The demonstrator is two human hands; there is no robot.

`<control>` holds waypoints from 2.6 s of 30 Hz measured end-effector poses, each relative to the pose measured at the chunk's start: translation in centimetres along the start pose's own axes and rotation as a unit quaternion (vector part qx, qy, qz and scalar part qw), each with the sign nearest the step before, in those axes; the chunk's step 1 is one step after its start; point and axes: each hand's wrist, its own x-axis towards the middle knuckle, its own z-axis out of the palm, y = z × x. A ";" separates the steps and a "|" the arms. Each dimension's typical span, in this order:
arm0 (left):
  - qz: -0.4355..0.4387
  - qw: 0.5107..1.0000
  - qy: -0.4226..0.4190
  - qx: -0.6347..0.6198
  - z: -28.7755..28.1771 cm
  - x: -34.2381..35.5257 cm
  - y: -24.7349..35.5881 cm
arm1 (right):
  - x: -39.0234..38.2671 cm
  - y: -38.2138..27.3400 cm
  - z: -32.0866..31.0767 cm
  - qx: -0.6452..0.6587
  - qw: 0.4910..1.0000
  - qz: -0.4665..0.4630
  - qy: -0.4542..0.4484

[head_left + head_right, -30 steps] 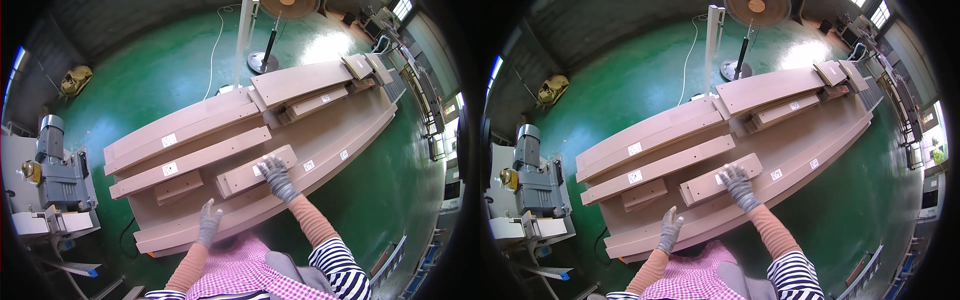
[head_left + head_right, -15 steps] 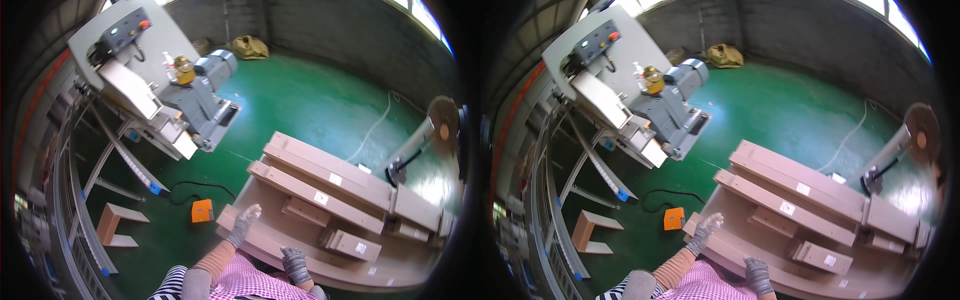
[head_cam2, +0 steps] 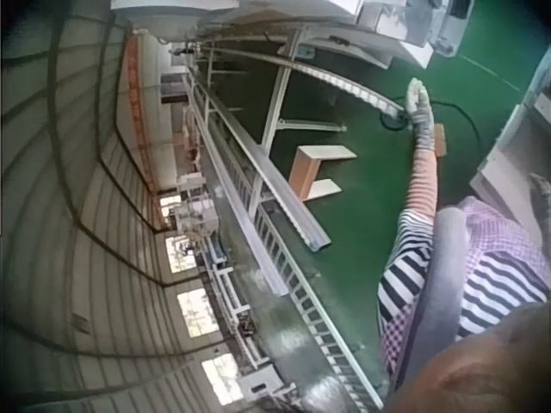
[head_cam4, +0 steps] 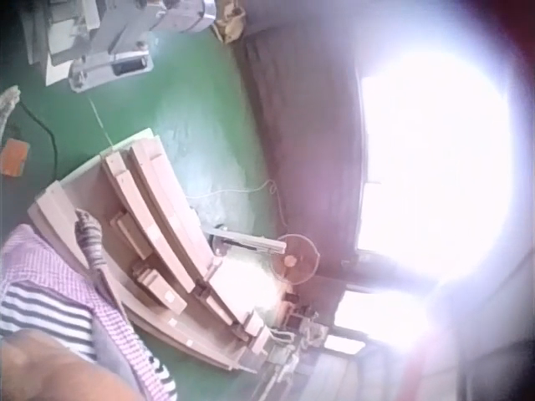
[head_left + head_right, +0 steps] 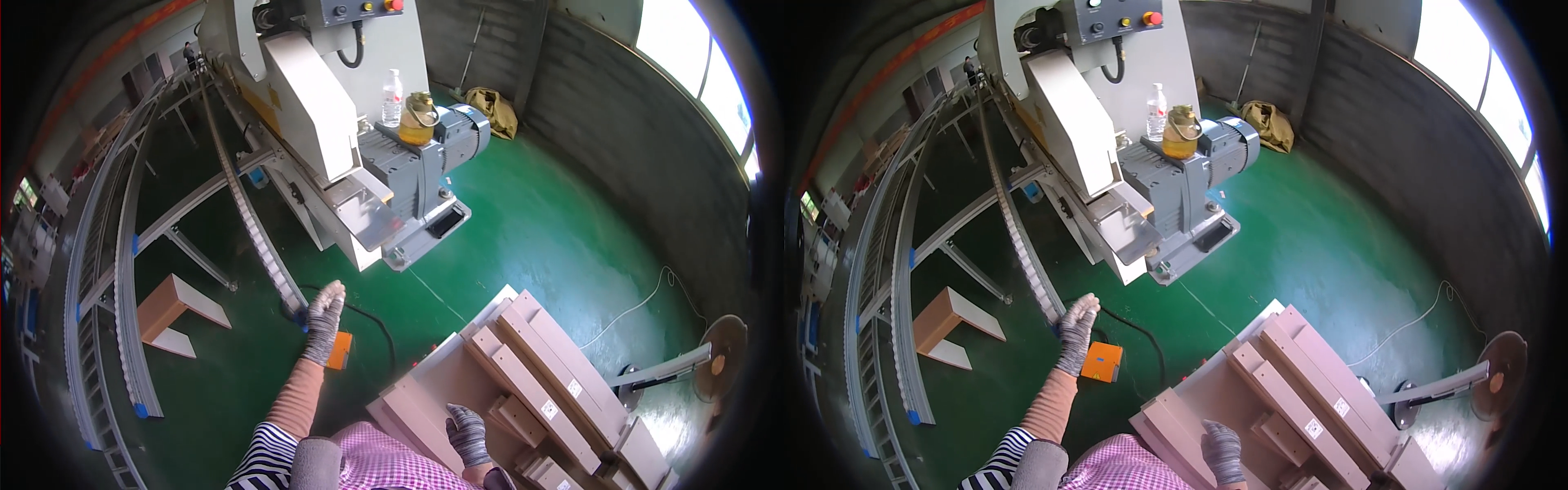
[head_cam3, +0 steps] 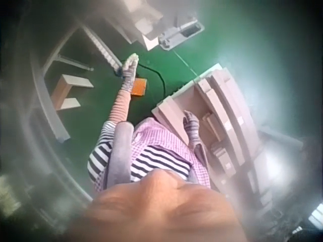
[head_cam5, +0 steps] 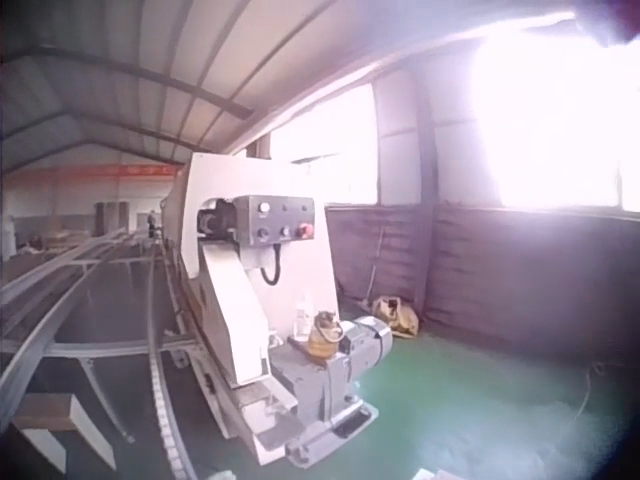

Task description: The person feeds wooden boards into a machine and then stacks the processed boards on a table.

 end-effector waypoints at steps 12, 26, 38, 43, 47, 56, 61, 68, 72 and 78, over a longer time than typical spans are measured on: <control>0.220 0.862 0.006 0.456 -8.0 6.9 3.1 | 11.1 -5.4 2.3 0.019 0.992 -0.112 -0.059; 0.236 0.766 -0.003 0.598 -7.2 6.9 3.9 | 27.0 -11.4 0.8 0.117 0.985 -0.121 0.048; 0.222 0.770 -0.031 0.597 -6.7 7.2 4.8 | 32.5 -12.5 1.1 0.135 0.979 -0.129 0.085; 0.218 0.769 -0.034 0.600 -7.2 7.4 4.4 | 34.8 -14.0 1.2 0.142 0.979 -0.129 0.073; 0.212 0.771 -0.041 0.599 -6.7 7.5 4.7 | 36.7 -14.5 1.6 0.126 0.978 -0.144 0.086; 0.204 0.783 -0.051 0.585 -6.8 7.6 4.9 | 42.1 -16.1 2.7 0.081 0.975 -0.156 0.136; 0.210 0.780 -0.055 0.587 -7.0 7.9 4.4 | 45.5 -17.1 4.1 0.124 0.977 -0.132 0.117; 0.200 0.788 -0.054 0.579 -7.6 8.4 4.4 | 51.9 -21.5 4.2 0.017 0.991 -0.083 0.099; 0.202 0.796 -0.053 0.568 -7.1 8.3 4.6 | 54.6 -22.4 4.8 -0.061 0.995 -0.035 0.065; 0.207 0.808 -0.043 0.549 -7.2 7.5 3.6 | 49.4 -18.5 2.8 -0.136 0.989 -0.053 0.030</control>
